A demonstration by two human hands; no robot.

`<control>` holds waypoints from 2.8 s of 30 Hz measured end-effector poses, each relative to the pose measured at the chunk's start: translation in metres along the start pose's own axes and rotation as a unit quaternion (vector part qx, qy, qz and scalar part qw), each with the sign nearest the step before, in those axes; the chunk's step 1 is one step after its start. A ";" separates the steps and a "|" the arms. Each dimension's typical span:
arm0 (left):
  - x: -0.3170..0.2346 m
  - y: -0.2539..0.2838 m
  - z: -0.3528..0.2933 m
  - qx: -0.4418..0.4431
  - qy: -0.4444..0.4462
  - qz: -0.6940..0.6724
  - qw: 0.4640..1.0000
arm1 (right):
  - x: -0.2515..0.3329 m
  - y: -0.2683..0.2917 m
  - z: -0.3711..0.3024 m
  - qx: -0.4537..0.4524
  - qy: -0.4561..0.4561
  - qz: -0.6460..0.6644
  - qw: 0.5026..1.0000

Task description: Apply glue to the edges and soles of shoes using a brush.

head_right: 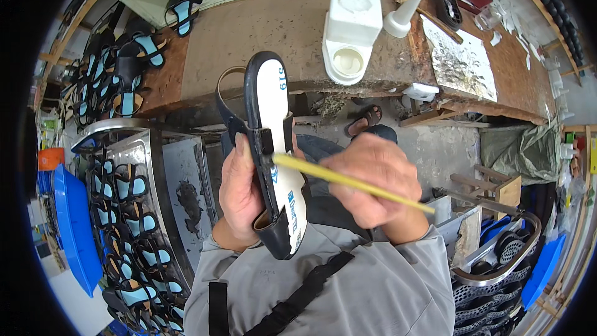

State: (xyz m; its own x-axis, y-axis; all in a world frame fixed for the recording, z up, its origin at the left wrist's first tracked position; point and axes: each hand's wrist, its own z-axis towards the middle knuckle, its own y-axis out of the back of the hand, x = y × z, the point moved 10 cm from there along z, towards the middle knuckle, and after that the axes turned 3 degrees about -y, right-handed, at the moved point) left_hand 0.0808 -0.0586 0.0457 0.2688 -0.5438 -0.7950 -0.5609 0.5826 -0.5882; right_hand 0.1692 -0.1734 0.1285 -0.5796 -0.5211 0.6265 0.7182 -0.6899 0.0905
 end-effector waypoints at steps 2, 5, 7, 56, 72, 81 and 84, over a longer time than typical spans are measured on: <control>-0.001 -0.006 -0.001 0.041 0.000 0.010 0.999 | -0.014 0.003 0.010 0.004 -0.007 0.020 1.000; -0.001 -0.009 0.001 0.032 -0.003 -0.001 0.999 | -0.023 0.007 0.017 -0.044 -0.016 0.008 0.999; -0.002 0.000 0.004 0.019 -0.018 -0.007 1.000 | -0.022 0.000 0.014 -0.005 -0.012 -0.001 1.000; 0.014 0.042 0.126 0.307 -0.075 0.330 0.889 | -0.242 0.065 -0.031 -0.053 -0.460 -0.023 0.886; -0.031 -0.020 0.072 0.419 -0.215 0.252 0.845 | -0.117 0.007 0.019 -0.020 -0.332 0.136 0.933; -0.042 -0.030 0.044 0.439 -0.237 0.237 0.834 | -0.068 0.001 0.032 0.041 -0.194 0.054 0.979; -0.042 -0.033 0.039 0.442 -0.226 0.228 0.838 | -0.058 0.001 0.030 0.056 -0.175 0.046 0.982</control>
State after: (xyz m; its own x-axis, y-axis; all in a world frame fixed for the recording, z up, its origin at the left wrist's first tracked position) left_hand 0.1184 -0.0311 0.0926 0.5650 0.0252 -0.8247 0.0586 0.9958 0.0706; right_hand 0.2146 -0.1287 0.1156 -0.3572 -0.3608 0.8615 0.8106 -0.5780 0.0941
